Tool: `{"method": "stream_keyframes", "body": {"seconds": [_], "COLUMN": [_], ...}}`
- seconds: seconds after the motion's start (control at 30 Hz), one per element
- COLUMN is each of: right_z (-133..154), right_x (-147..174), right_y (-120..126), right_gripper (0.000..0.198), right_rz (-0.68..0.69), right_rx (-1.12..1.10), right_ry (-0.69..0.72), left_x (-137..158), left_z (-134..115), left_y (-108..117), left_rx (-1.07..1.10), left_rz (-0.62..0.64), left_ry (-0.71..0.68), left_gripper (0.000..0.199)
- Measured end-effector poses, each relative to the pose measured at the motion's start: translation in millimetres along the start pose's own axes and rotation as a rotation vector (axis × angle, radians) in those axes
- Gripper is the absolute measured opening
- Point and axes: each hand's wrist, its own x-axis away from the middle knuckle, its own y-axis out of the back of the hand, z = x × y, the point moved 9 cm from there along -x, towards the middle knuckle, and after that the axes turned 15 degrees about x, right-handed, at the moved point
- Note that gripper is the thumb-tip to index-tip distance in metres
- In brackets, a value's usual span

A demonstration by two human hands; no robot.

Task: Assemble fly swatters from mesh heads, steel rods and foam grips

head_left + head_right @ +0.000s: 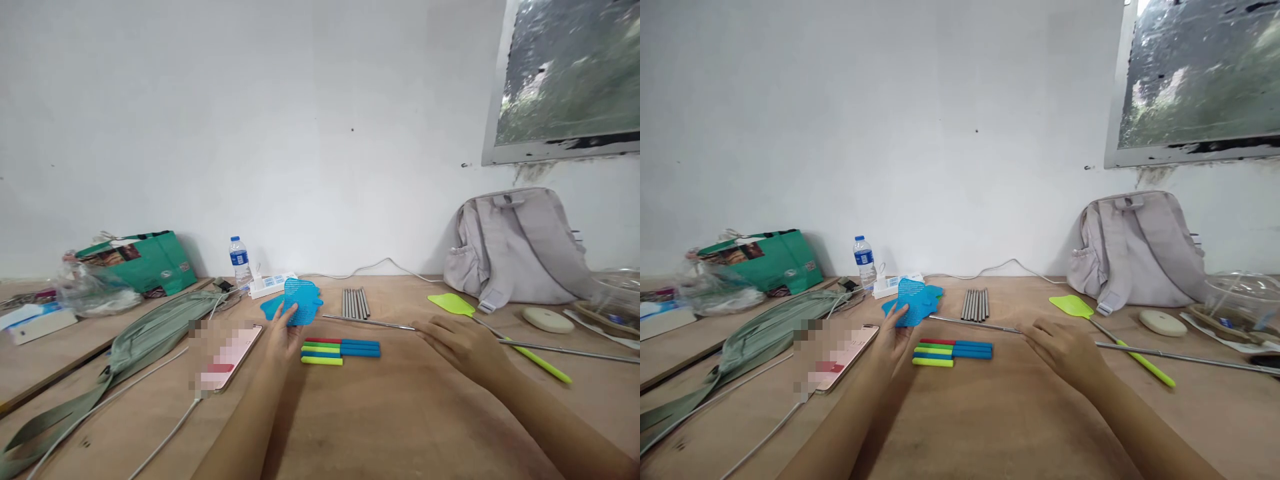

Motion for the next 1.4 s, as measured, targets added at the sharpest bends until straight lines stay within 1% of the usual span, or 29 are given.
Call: {"method": "stream_keyframes", "body": {"seconds": [0.13, 0.27, 0.33, 0.4, 0.5, 0.67, 0.77, 0.93, 1.23, 1.4], "right_z": [-11.9, -25.3, -27.7, -27.5, -26.7, -26.4, -24.1, -20.4, -21.5, -19.3], "right_x": [2.3, 5.7, 6.6, 6.9, 6.7, 6.9, 7.5, 9.4, 10.5, 9.4], "right_y": [2.2, 6.7, 7.6, 7.3, 5.1, 0.5, 0.0, -3.6, -3.8, -4.9], "right_gripper": [0.024, 0.021, 0.022, 0.022, 0.022, 0.023, 0.022, 0.024, 0.024, 0.023], "right_rz": [-0.032, -0.076, -0.083, -0.083, -0.073, -0.056, -0.069, -0.058, -0.064, -0.048], "right_rx": [0.017, 0.065, 0.075, 0.059, -0.005, -0.064, -0.083, -0.096, -0.108, -0.097], "right_ry": [-0.018, -0.099, -0.108, -0.096, -0.086, -0.106, -0.093, -0.04, -0.028, -0.036], "left_x": [3.2, 4.2, 4.5, 5.0, 5.5, 4.8, 5.0, 5.8, 5.8, 7.1], "left_z": [-3.5, -0.1, 3.6, 7.6, 10.9, 9.2, 9.3, 9.0, 3.0, 5.9], "left_y": [-4.4, -5.0, -4.3, -5.1, -6.4, -3.0, -6.2, -10.4, -14.9, -15.6], "left_rx": [0.025, 0.006, -0.008, -0.022, -0.03, -0.015, -0.029, -0.05, -0.128, -0.161], "left_rz": [0.006, 0.009, 0.01, 0.029, 0.052, 0.014, 0.052, 0.111, 0.152, 0.171], "left_ry": [0.0, 0.054, 0.083, 0.109, 0.123, 0.105, 0.111, 0.103, 0.08, 0.089], "left_gripper": [0.025, 0.025, 0.029, 0.032, 0.03, 0.03, 0.03, 0.028, 0.033, 0.032]}}
